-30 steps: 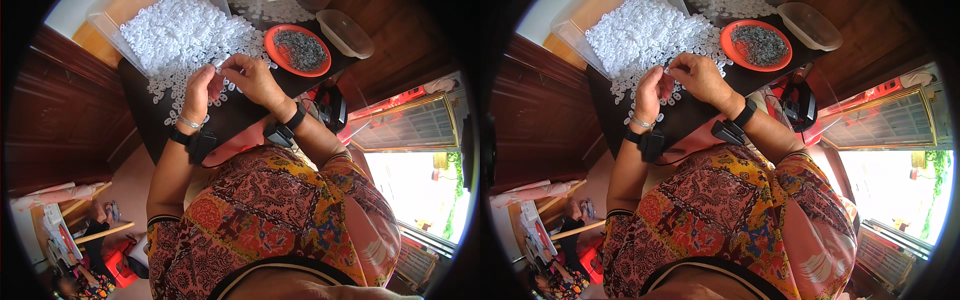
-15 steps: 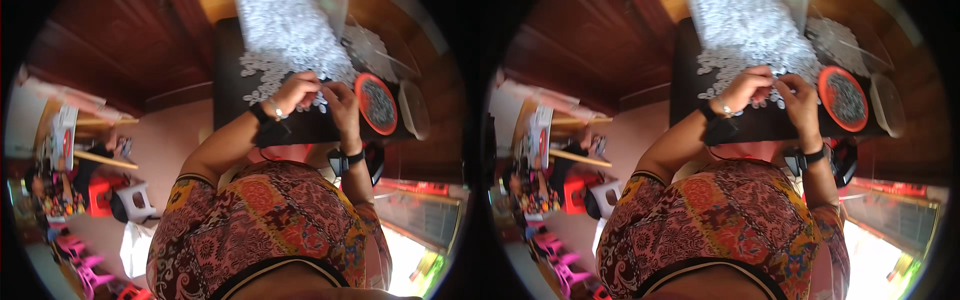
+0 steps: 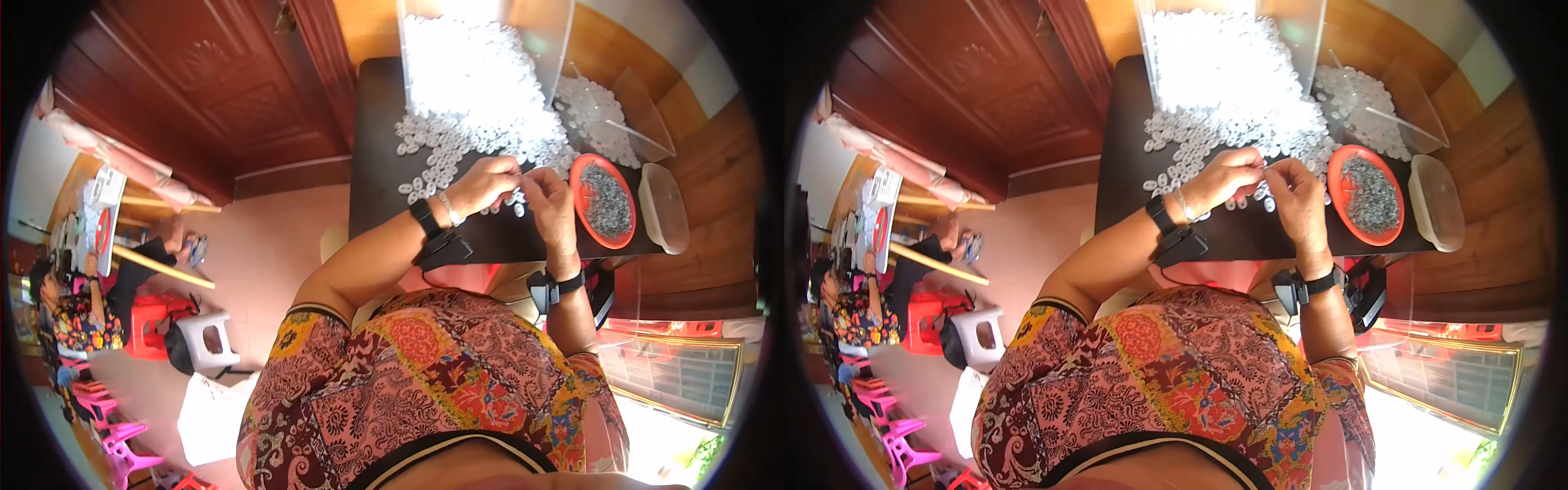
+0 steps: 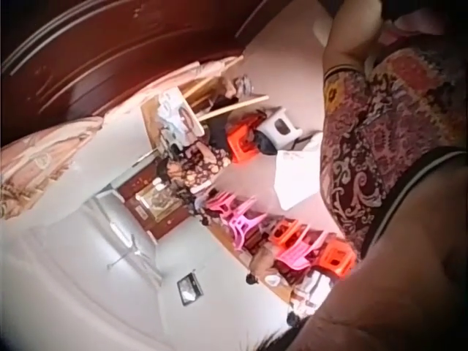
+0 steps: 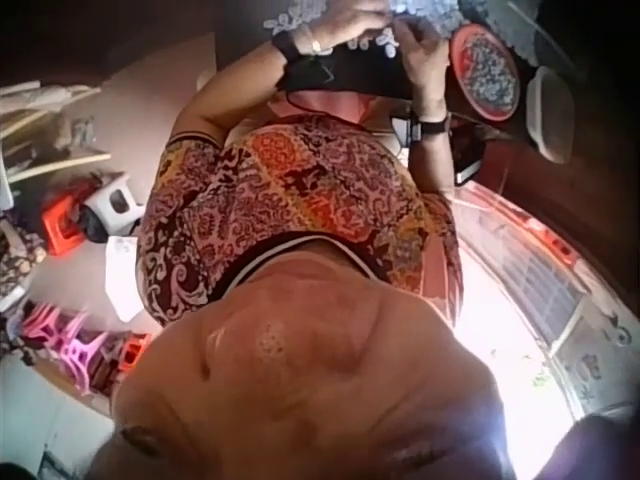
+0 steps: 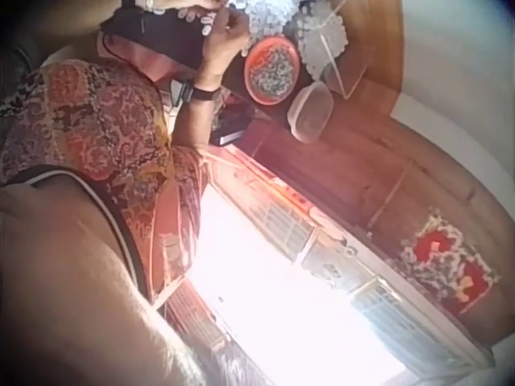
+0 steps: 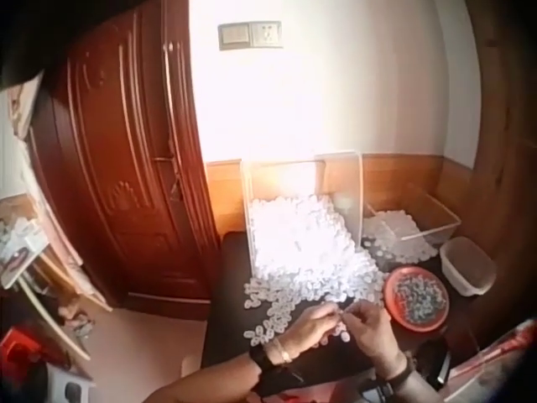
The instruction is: The recorder is assembling small hardware components by inserting metal pins into white plastic rings.
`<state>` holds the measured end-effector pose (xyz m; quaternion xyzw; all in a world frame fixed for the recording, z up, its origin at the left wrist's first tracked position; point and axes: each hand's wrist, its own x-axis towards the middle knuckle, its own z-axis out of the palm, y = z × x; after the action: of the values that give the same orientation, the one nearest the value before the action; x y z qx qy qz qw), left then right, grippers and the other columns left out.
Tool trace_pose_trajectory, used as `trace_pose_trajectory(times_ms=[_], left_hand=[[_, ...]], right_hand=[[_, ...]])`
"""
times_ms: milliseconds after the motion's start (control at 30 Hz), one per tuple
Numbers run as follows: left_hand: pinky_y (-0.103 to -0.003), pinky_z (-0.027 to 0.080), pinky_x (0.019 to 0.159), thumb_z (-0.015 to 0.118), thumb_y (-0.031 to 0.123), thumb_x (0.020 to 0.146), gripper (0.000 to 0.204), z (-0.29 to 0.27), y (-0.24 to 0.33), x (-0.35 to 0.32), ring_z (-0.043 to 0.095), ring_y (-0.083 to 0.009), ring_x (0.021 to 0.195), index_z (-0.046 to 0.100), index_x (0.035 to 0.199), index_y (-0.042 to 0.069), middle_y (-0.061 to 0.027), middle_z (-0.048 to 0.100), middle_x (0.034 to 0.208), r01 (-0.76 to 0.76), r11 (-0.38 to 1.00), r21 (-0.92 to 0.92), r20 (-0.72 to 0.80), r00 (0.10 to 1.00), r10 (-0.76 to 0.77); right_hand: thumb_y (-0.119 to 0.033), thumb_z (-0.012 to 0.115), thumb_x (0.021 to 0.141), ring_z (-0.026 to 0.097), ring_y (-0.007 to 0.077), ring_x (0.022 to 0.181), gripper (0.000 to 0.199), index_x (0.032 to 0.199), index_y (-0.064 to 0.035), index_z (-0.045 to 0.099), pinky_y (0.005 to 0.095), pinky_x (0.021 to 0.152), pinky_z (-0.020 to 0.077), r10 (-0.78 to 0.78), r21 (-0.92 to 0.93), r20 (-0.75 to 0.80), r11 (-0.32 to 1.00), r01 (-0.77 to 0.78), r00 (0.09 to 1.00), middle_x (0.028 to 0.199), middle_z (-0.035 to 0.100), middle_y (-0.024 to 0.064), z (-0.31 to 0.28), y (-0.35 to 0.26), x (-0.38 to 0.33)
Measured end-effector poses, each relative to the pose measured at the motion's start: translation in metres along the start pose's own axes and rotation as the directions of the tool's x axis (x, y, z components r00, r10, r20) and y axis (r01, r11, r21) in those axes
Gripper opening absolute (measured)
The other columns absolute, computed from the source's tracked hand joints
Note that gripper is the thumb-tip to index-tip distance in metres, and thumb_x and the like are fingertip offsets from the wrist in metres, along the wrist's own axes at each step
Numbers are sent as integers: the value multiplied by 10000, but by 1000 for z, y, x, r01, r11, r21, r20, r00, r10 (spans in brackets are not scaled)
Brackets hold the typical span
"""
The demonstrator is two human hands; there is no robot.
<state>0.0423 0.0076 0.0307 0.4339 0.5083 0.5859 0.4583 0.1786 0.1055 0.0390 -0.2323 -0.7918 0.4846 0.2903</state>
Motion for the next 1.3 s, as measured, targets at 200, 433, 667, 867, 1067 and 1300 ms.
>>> trace_pose_trajectory(times_ms=[200, 433, 667, 867, 1067, 1300], left_hand=[[-197, 381, 455, 479, 220, 889, 174, -2, -4, 4, 448, -54, 513, 530, 811, 74, 18, 486, 627, -19, 1000, -3, 6, 1000, 19], [-208, 302, 394, 510, 169, 855, 137, -13, -23, 13, 425, -69, 446, 539, 774, 62, 0, 496, 580, -86, 991, -100, -206, 976, 64], [-192, 310, 402, 501, 151, 861, 126, -8, -14, 10, 425, -58, 451, 530, 764, 77, 9, 505, 590, -34, 999, -32, -241, 970, 25], [-185, 306, 403, 494, 148, 861, 140, -9, -14, 13, 427, -51, 457, 528, 742, 83, 18, 501, 591, -23, 1000, 12, -256, 966, 25], [-187, 294, 392, 529, 165, 844, 138, -10, -13, 13, 406, -48, 438, 543, 735, 81, 14, 502, 590, -39, 999, 2, -278, 960, 38], [-192, 314, 427, 498, 175, 859, 179, -11, -11, 14, 426, -56, 476, 524, 714, 75, 19, 492, 593, -30, 998, 53, -250, 967, 42]], right_hand=[[-142, 607, 839, 533, 82, 650, 144, 848, 2, 604, 238, 580, 430, -18, 18, -7, 1000, 18, 1000, 686, 590, 23, -2, 1, -1], [-145, 622, 831, 505, 72, 633, 153, 873, 2, 612, 234, 592, 416, -138, -290, -180, 953, 82, 974, 672, 564, 11, -53, -7, -1], [-197, 599, 800, 613, 223, 668, 197, 897, -30, 639, 314, 621, 468, -262, -639, -139, 760, 116, 955, 757, 638, 128, -156, 14, 3], [-225, 583, 754, 613, 296, 752, 197, 837, -55, 637, 381, 673, 479, -130, -727, 43, 676, 120, 991, 795, 638, 126, -163, 36, 11], [-206, 565, 747, 601, 312, 753, 179, 824, -58, 632, 396, 666, 475, -164, -783, 183, 572, 244, 969, 790, 627, 141, -150, 37, 29], [-84, 564, 703, 614, 291, 636, 81, 694, -47, 635, 387, 500, 464, -126, -894, 405, 155, 421, 906, 675, 624, 130, -136, 58, 42]])
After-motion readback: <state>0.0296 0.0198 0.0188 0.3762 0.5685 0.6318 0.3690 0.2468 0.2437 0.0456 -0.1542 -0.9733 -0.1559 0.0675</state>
